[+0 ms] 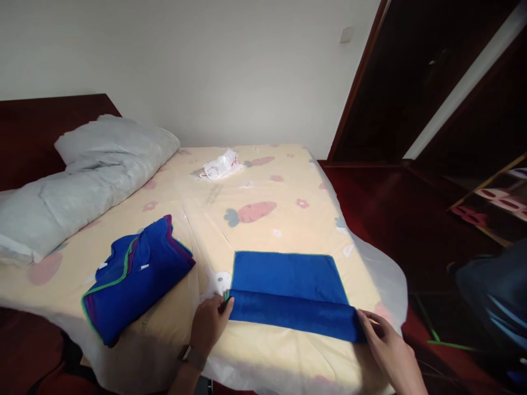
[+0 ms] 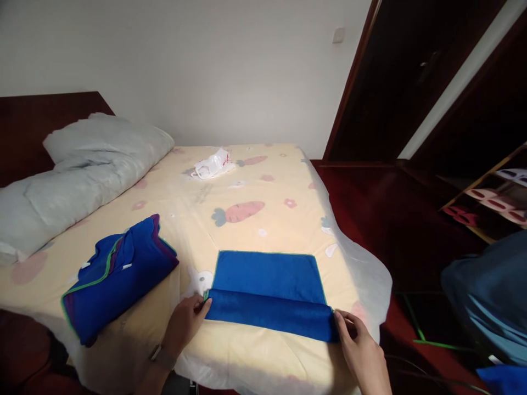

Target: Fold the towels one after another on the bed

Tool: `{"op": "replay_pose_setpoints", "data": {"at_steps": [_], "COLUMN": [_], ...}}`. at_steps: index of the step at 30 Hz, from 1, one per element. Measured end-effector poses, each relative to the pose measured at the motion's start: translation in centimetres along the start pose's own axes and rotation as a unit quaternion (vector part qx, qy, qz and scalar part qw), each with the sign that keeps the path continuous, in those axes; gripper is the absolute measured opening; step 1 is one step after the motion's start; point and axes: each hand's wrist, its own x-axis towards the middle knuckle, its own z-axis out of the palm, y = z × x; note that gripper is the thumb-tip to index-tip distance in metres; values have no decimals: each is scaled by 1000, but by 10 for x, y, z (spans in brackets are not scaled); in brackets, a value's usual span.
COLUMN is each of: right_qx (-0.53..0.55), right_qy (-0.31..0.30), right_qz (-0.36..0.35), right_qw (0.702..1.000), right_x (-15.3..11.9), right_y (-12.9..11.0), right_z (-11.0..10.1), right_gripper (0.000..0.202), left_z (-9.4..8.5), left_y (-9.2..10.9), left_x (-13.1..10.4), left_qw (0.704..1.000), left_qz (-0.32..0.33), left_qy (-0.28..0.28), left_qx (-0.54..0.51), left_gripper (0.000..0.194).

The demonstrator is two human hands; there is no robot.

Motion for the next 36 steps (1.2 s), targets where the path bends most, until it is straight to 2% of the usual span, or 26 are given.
{"op": "replay_pose_setpoints", "data": {"at_steps": [3, 6, 10, 12, 14, 16, 17, 19, 20, 22, 24, 27, 29, 32, 36], "right_qx": [-15, -21, 7, 27, 45, 49, 40, -1, -27, -69, -80, -50, -23, 12, 66], "right_qy": [-21, -23, -24, -5, 43, 96, 108, 92, 74, 49, 53, 67, 59, 44, 65], "right_qz": [-1, -17, -41, -40, -67, -158, -222, -341, -383, -422, -425, -400, -371, -284, -169], "right_qw": [1000, 999, 999, 999, 996, 981, 968, 936, 921, 903, 900, 913, 926, 958, 981], "right_x": [0, 2, 4, 6, 7, 8, 8, 7, 7, 7, 9, 14, 14, 10, 3], "right_y": [-6, -9, -8, -4, 2, 9, 13, 20, 24, 29, 33, 33, 29, 18, 5], "right_z": [5, 14, 19, 19, 17, 15, 14, 14, 15, 19, 22, 25, 23, 20, 17], "right_gripper": [76, 82, 71, 66, 63, 57, 53, 46, 45, 49, 53, 51, 48, 48, 53], "left_z": [0, 2, 3, 1, -5, -12, -15, -19, -19, -16, -11, -7, -8, -11, -11], "left_y": [6, 9, 9, 8, 6, 6, 7, 8, 9, 8, 4, -3, -7, -7, -2], "left_x": [0, 1, 2, 2, 1, -1, -3, -6, -8, -9, -8, -4, -1, 3, 8], "left_qw": [1000, 999, 994, 994, 995, 989, 984, 975, 972, 970, 972, 971, 969, 967, 964], "left_qz": [-14, -26, -82, -84, -37, 65, 120, 201, 221, 225, 211, 195, 172, 93, 15], "left_qy": [-5, -28, -58, -27, 53, 103, 95, 32, 0, -36, -48, -61, -66, -59, -31], "left_qx": [13, 7, -40, -56, -71, -85, -89, -89, -85, -80, -89, -124, -164, -232, -265], "left_gripper": [40, 32, 27, 18, 6, 33, 47, 67, 75, 81, 79, 73, 59, 32, 30]}}
